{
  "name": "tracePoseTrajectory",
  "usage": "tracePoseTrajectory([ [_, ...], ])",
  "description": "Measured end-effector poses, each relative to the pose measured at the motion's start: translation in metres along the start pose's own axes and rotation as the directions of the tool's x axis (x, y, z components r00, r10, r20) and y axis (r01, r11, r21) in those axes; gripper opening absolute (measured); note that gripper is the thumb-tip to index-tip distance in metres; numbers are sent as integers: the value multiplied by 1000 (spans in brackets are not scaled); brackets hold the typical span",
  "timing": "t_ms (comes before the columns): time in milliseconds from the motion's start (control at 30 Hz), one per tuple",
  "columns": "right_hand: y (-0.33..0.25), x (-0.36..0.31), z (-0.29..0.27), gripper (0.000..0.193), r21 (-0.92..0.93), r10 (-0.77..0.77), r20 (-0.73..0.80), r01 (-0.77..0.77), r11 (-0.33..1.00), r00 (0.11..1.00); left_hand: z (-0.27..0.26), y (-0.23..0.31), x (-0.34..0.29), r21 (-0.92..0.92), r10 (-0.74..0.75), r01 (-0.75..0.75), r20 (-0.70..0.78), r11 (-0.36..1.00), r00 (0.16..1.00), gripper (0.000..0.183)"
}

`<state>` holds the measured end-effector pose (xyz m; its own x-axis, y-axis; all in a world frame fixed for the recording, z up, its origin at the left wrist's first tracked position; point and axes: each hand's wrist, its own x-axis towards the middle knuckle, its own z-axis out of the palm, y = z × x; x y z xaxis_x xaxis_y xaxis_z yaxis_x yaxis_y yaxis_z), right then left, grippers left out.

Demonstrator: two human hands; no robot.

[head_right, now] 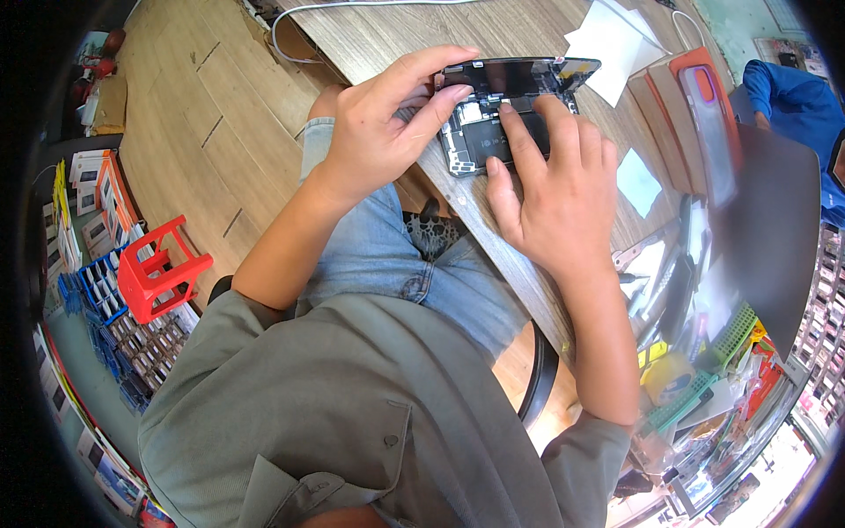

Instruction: The person opens a smartphone, removes the back cover, and uses a screwdriver to unscrew and remove internal components. They then reassemble the phone by screwing parts back in place and closing the device.

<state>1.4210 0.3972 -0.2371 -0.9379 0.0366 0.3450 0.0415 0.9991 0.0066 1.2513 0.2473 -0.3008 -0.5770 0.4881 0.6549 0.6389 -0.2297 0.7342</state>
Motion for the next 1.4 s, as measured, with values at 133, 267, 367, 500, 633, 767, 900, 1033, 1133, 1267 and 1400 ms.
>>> tracePoseTrajectory([
  [133, -5, 1, 0, 52, -29, -2, 18, 3, 1000, 1000, -5, 3, 0, 14, -34, 34, 54, 999, 998, 39],
  [267, -9, 0, -1, 54, -66, -16, 26, 18, 998, 1000, -4, 5, 0, 16, -34, 33, 62, 999, 997, 40],
  [367, -10, 0, -1, 55, -74, -19, 41, 22, 997, 999, -3, 3, -2, 16, -31, 30, 63, 999, 998, 45],
  [500, -9, -1, 1, 57, -73, -11, 45, 15, 997, 999, 0, 5, -2, 73, -18, 14, 57, 997, 998, 56],
  [633, -10, -4, 2, 58, -69, -4, 35, 7, 998, 999, 6, 17, 0, 155, -86, 79, 42, 985, 995, 66],
  [767, -9, -6, 3, 58, -49, 17, 37, -15, 999, 999, 10, 17, 1, 232, -54, 45, 30, 972, 998, 74],
  [900, -9, -6, 3, 57, -34, 37, 46, -36, 999, 998, 11, 16, 2, 254, -28, 19, 31, 967, 999, 79],
  [1033, -6, -8, 0, 57, -25, 36, 26, -36, 999, 999, 10, 16, 3, 257, -21, 11, 36, 966, 999, 80],
  [1133, -5, -8, -3, 56, -25, 33, 33, -32, 999, 999, 11, 17, 3, 250, -21, 13, 29, 968, 999, 79],
  [1267, -5, -5, -2, 56, -22, 19, 40, -18, 1000, 999, 10, 17, 2, 255, -41, 31, 31, 966, 999, 78],
  [1400, -4, -4, 0, 55, -9, 16, 28, -16, 1000, 999, 11, 17, 2, 254, -31, 23, 28, 967, 999, 78],
])
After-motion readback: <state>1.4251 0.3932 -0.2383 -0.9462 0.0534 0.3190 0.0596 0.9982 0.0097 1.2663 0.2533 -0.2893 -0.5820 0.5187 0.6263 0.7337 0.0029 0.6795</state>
